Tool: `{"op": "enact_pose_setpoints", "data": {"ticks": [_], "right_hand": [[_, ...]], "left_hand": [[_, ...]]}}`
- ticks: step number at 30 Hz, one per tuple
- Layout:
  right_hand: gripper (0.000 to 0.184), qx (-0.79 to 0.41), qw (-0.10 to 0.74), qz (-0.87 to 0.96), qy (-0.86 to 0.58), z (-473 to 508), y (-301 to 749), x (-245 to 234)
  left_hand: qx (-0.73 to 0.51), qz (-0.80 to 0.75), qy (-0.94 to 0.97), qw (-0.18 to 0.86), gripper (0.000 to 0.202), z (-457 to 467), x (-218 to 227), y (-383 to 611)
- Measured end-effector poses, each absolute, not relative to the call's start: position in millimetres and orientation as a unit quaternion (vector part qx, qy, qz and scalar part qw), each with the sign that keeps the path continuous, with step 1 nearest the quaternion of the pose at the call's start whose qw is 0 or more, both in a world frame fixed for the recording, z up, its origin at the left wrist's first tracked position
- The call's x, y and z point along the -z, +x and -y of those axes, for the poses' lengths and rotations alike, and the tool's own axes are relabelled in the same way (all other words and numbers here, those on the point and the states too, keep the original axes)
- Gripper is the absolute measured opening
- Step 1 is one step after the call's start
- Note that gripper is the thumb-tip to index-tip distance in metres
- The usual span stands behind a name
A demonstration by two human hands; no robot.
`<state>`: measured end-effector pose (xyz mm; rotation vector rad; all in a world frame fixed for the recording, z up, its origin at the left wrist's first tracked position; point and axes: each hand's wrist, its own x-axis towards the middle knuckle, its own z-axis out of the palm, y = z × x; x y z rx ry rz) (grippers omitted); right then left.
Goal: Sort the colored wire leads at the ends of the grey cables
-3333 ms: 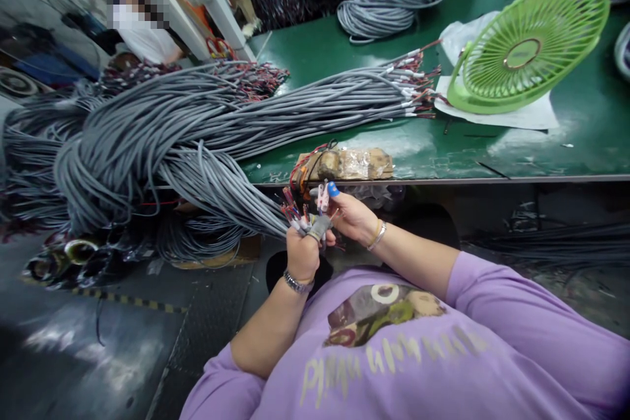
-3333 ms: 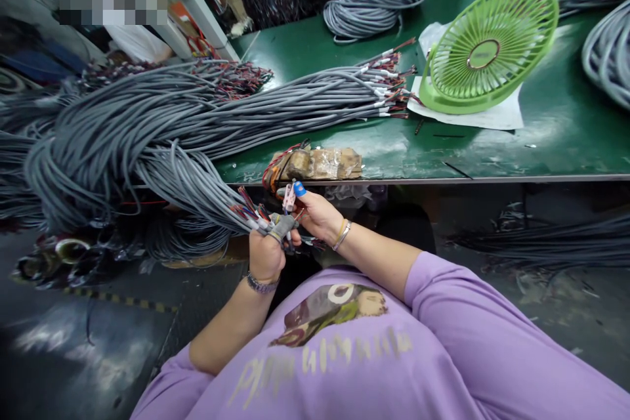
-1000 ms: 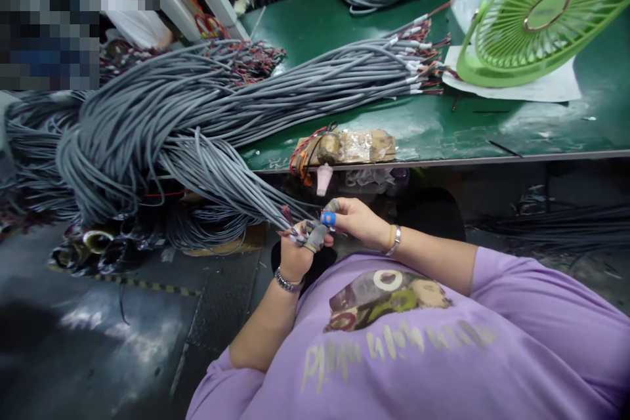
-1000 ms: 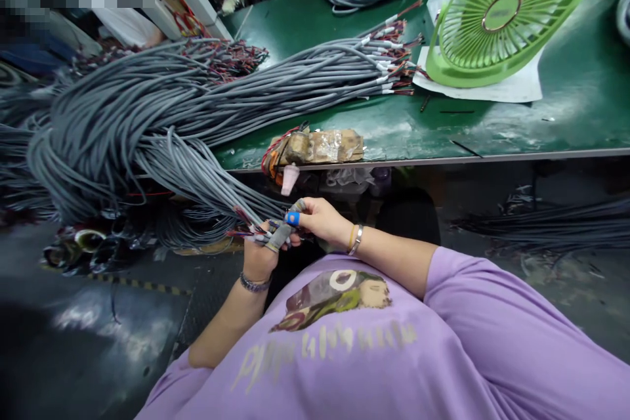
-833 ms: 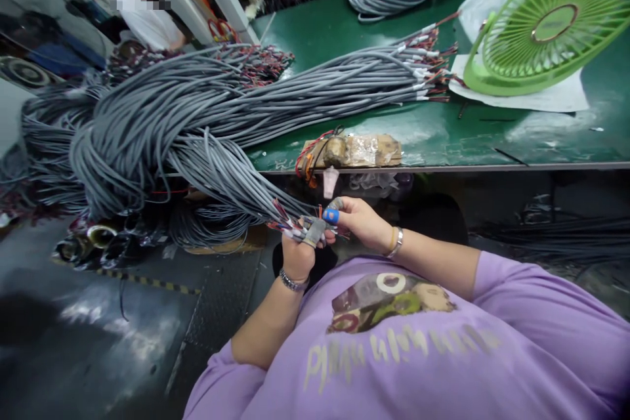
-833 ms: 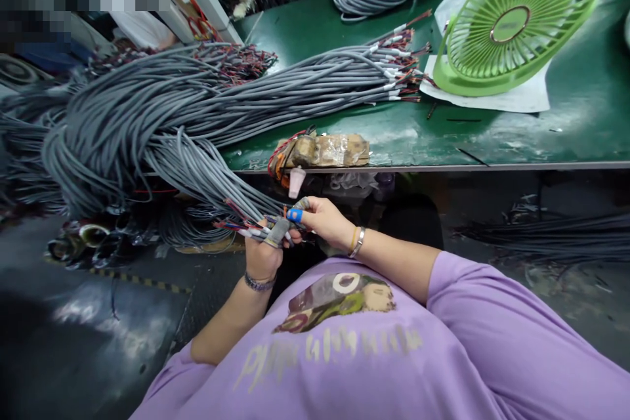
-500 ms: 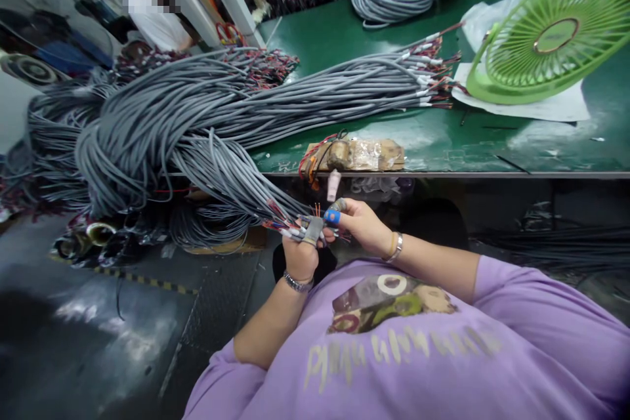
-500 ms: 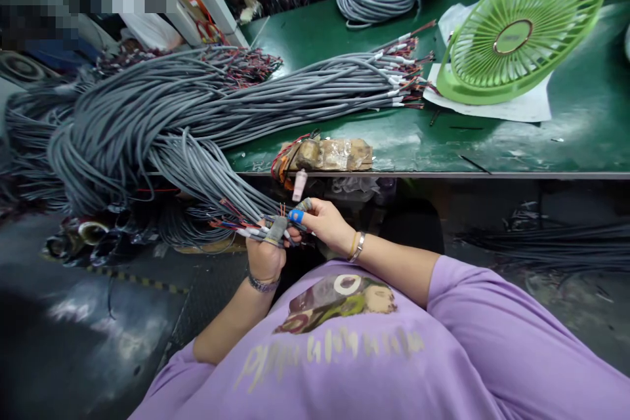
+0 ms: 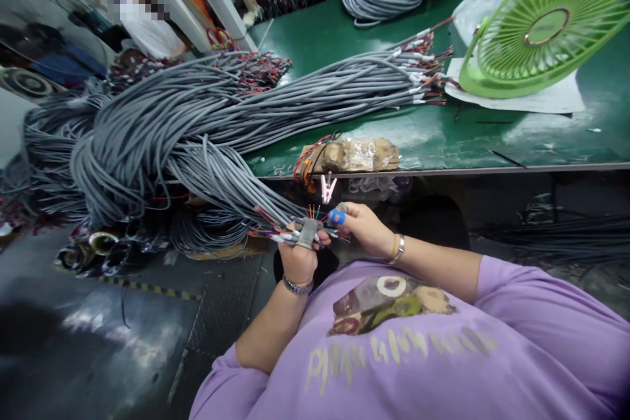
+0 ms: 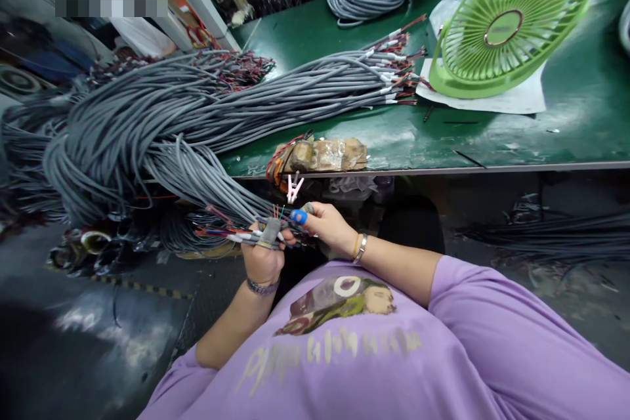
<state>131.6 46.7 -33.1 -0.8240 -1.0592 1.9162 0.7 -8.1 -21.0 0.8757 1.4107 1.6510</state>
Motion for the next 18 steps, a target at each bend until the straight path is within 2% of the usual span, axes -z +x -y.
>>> {"op": "enact_pose_setpoints", "data": {"ticks": [4, 10, 15, 18], "right_hand": [[0.053, -0.781, 0.406, 0.331, -0.341, -65.8, 135.6, 40.0], [0.049, -0.849, 0.33, 0.295, -0.289, -91.3, 127.4, 30.5], [0.051, -0.794, 0.416, 0.352, -0.269, -91.7, 115.8, 31.0], [0.051, -0.825, 0.406, 0.307, -0.247, -92.0, 111.7, 31.8]], "left_hand": [[-0.613, -0.54, 0.374, 0.438, 0.027, 8.5, 12.2, -6.1], [-0.55, -0.509, 0.41, 0.52, 0.026, 0.5, 2.4, -15.2], [-0.53, -0.513, 0.409, 0.537, 0.027, -7.7, -1.0, -13.7], [-0.521, -0.515, 0.412, 0.541, 0.028, -10.8, 0.4, -12.1]]}}
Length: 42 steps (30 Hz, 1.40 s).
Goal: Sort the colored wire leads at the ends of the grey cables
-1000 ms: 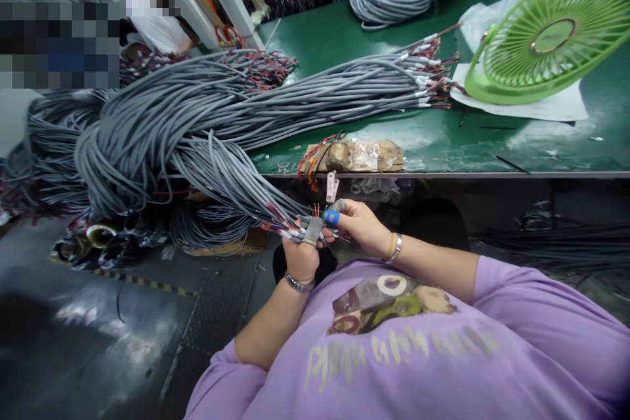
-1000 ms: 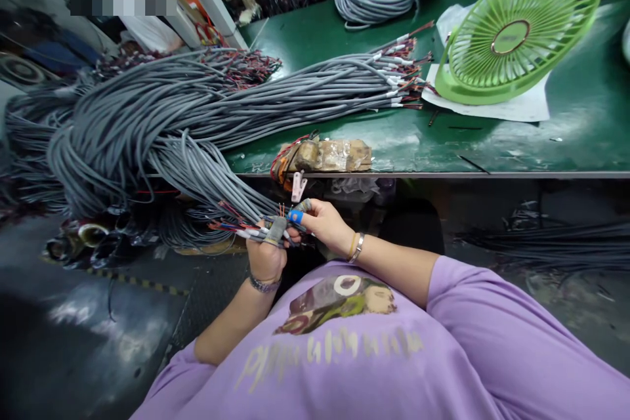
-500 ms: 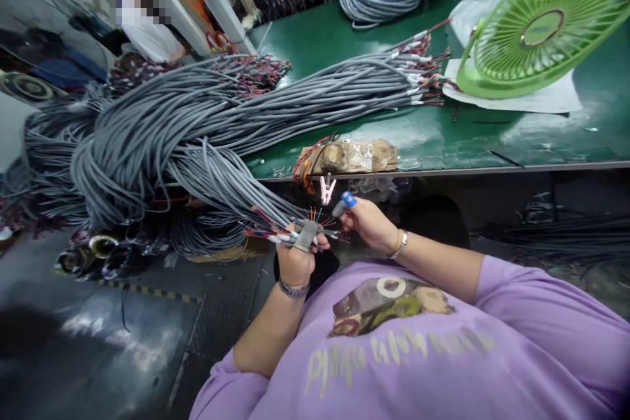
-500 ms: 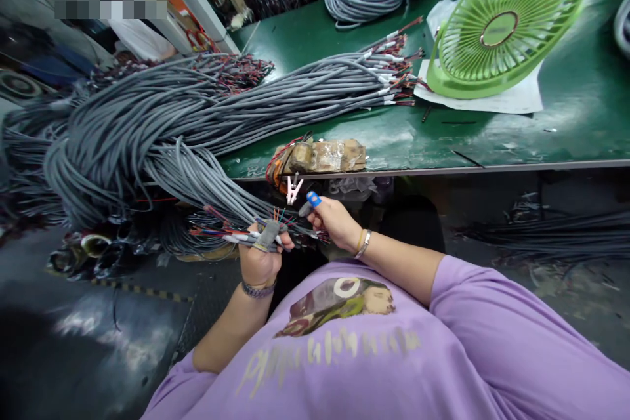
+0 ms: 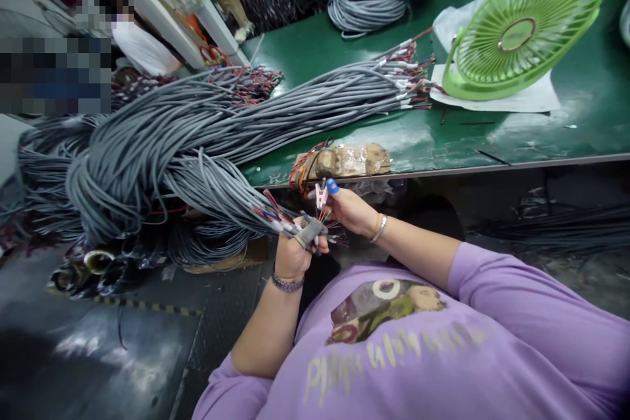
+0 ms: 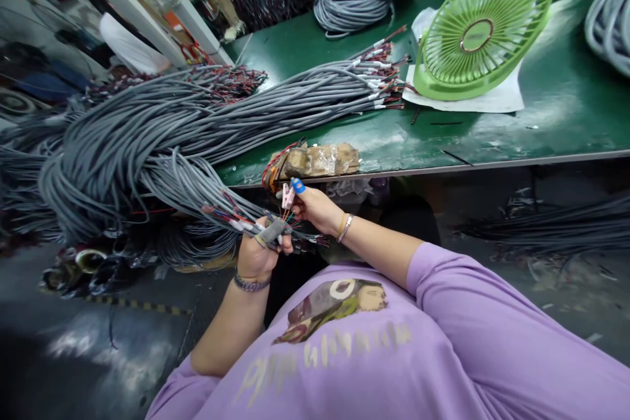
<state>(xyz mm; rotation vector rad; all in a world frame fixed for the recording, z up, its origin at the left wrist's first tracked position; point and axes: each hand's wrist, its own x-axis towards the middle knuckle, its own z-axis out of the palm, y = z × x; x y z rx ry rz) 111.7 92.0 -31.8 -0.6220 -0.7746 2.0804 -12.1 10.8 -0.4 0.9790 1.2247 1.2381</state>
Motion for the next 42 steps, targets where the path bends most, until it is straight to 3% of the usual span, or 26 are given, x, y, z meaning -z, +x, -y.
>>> {"op": "enact_pose_setpoints", "data": {"ticks": [10, 21, 25, 30, 35, 42], "right_hand": [[0.042, -0.866, 0.403, 0.179, -0.237, -95.0, 104.3, 23.4], [0.058, -0.902, 0.329, 0.187, -0.208, -95.3, 115.1, 25.8], [0.048, -0.907, 0.309, 0.206, -0.199, -94.7, 120.7, 25.4], [0.027, -0.875, 0.355, 0.25, -0.216, -89.7, 121.9, 24.6], [0.04, -0.853, 0.375, 0.276, -0.234, -87.1, 117.8, 25.4], [0.052, -0.753, 0.488, 0.329, -0.293, -88.4, 109.3, 35.2]], "left_hand": [[-0.492, -0.539, 0.4, 0.555, 0.03, -16.2, 2.9, -10.0], [-0.501, -0.537, 0.41, 0.541, 0.031, -5.8, 2.1, -10.0], [-0.519, -0.533, 0.422, 0.518, 0.03, 4.5, 0.3, -9.6], [-0.539, -0.526, 0.42, 0.506, 0.031, 4.6, 1.1, -9.0], [-0.562, -0.514, 0.404, 0.507, 0.029, -1.8, 4.1, -6.0], [-0.583, -0.509, 0.38, 0.507, 0.024, -6.8, 7.8, -2.9]]}}
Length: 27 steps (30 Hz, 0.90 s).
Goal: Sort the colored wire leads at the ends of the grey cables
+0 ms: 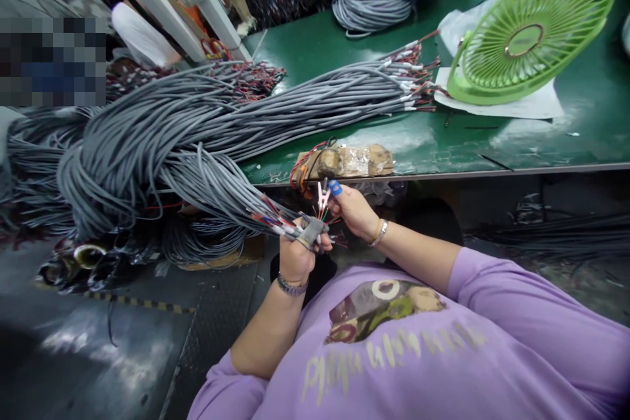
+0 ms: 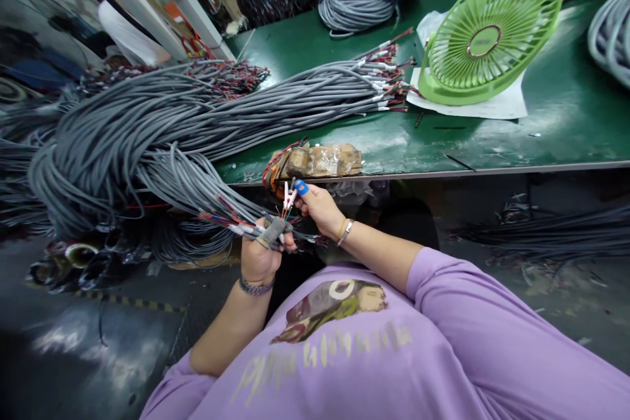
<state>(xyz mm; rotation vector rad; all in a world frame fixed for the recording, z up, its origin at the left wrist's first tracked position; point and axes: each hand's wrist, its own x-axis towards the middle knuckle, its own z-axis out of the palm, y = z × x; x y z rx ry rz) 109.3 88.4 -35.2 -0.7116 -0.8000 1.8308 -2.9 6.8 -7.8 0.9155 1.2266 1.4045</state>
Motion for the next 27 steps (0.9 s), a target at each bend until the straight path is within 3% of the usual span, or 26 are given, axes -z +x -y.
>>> {"op": "enact_pose_setpoints", "data": {"ticks": [6, 15, 23, 27], "right_hand": [[0.056, -0.864, 0.367, 0.247, -0.24, -92.5, 106.7, 26.5], [0.048, -0.866, 0.403, 0.18, -0.235, -95.0, 99.6, 25.5], [0.063, -0.908, 0.325, 0.182, -0.191, -94.7, 110.3, 28.7], [0.051, -0.913, 0.316, 0.189, -0.176, -93.0, 116.7, 27.0]], "left_hand": [[-0.583, -0.509, 0.37, 0.514, 0.027, -10.9, 8.1, -0.3], [-0.582, -0.528, 0.366, 0.499, 0.025, -10.7, 12.2, 0.4], [-0.59, -0.527, 0.374, 0.483, 0.026, -4.0, 10.4, -0.3], [-0.601, -0.515, 0.401, 0.461, 0.024, 3.9, 10.1, -0.1]]}}
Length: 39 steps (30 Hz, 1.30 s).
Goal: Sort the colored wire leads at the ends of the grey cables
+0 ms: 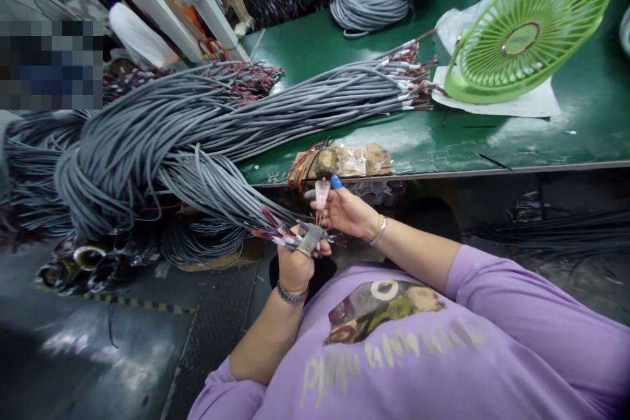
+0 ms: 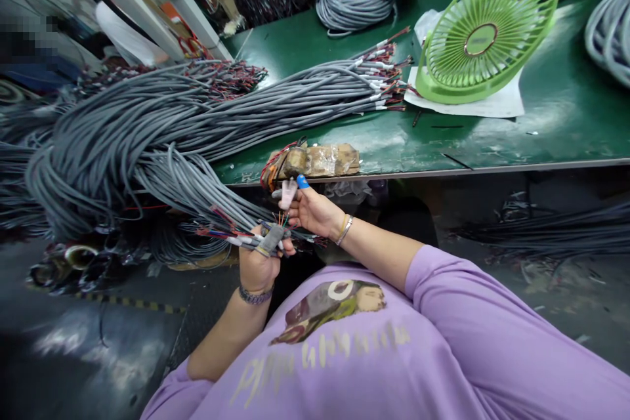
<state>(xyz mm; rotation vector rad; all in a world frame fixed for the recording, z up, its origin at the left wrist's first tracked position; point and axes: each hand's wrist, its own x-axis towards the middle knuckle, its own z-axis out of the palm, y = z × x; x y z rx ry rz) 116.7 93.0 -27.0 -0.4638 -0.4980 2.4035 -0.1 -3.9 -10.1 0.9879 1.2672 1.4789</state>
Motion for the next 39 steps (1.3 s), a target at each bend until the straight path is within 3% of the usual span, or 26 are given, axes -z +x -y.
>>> {"op": "enact_pose_setpoints", "data": {"ticks": [5, 12, 28, 36, 39], "right_hand": [[0.025, -0.872, 0.373, 0.233, -0.214, -88.8, 118.6, 25.3], [0.035, -0.867, 0.372, 0.234, -0.236, -89.2, 116.3, 23.4], [0.034, -0.882, 0.384, 0.202, -0.185, -90.9, 110.2, 35.3], [0.052, -0.912, 0.312, 0.182, -0.194, -91.2, 118.1, 29.2], [0.051, -0.915, 0.309, 0.185, -0.182, -91.9, 120.0, 26.6]], "left_hand": [[-0.612, -0.526, 0.394, 0.439, 0.022, 3.3, 13.3, 3.5], [-0.62, -0.529, 0.376, 0.441, 0.024, -5.3, 9.7, 9.6], [-0.609, -0.555, 0.359, 0.438, 0.026, -7.6, 10.7, 9.9], [-0.619, -0.535, 0.384, 0.428, 0.023, 2.1, 12.2, 6.9], [-0.628, -0.531, 0.386, 0.418, 0.022, 5.7, 13.2, 6.8]]}}
